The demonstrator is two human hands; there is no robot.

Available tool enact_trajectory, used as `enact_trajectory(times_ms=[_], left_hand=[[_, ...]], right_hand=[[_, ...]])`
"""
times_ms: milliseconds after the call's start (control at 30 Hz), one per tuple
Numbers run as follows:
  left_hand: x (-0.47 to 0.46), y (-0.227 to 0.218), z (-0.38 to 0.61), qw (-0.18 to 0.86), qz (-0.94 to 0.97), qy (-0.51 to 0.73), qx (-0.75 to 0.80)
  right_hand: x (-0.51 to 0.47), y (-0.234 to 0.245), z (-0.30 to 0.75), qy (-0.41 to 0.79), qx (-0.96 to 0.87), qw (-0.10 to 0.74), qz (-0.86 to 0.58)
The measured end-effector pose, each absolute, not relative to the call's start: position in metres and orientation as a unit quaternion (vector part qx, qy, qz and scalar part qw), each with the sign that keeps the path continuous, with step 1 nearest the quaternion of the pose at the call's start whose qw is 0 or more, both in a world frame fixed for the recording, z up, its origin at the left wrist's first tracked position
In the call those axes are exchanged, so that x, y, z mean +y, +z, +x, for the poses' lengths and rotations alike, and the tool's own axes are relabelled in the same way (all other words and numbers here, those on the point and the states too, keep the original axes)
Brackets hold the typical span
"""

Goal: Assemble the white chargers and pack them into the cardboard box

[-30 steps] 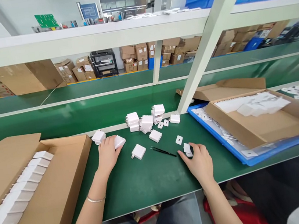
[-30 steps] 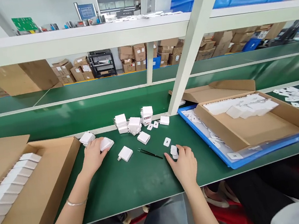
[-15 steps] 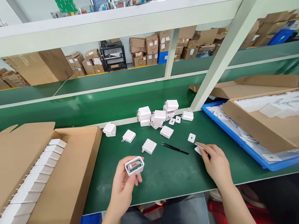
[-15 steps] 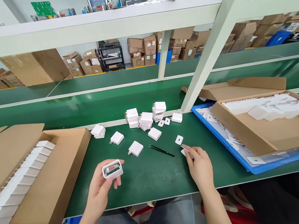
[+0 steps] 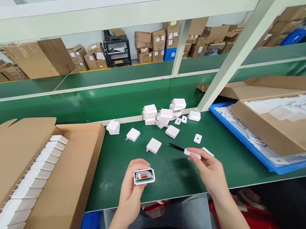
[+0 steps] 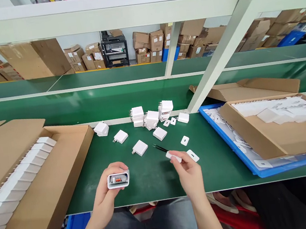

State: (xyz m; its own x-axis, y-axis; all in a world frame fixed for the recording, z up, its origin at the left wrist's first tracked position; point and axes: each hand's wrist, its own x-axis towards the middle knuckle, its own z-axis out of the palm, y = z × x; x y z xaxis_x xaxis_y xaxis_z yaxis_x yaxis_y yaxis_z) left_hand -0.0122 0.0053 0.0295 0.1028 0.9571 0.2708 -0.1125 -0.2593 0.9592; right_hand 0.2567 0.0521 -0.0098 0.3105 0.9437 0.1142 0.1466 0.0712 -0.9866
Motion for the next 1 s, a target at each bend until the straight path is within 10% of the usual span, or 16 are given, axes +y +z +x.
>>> enact_trajectory(times_ms=[533, 1000], left_hand=[[-0.003, 0.015, 0.01, 0.542, 0.56, 0.487, 0.395], [-0.003, 0.005, 0.018, 0.429, 0.618, 0.537, 0.382]], right_hand=[[0.028, 0.038, 0.185, 0.069, -0.822, 0.498, -0.266], [0.021, 0.012, 0.176, 0.471, -0.641, 0.474, -0.377]])
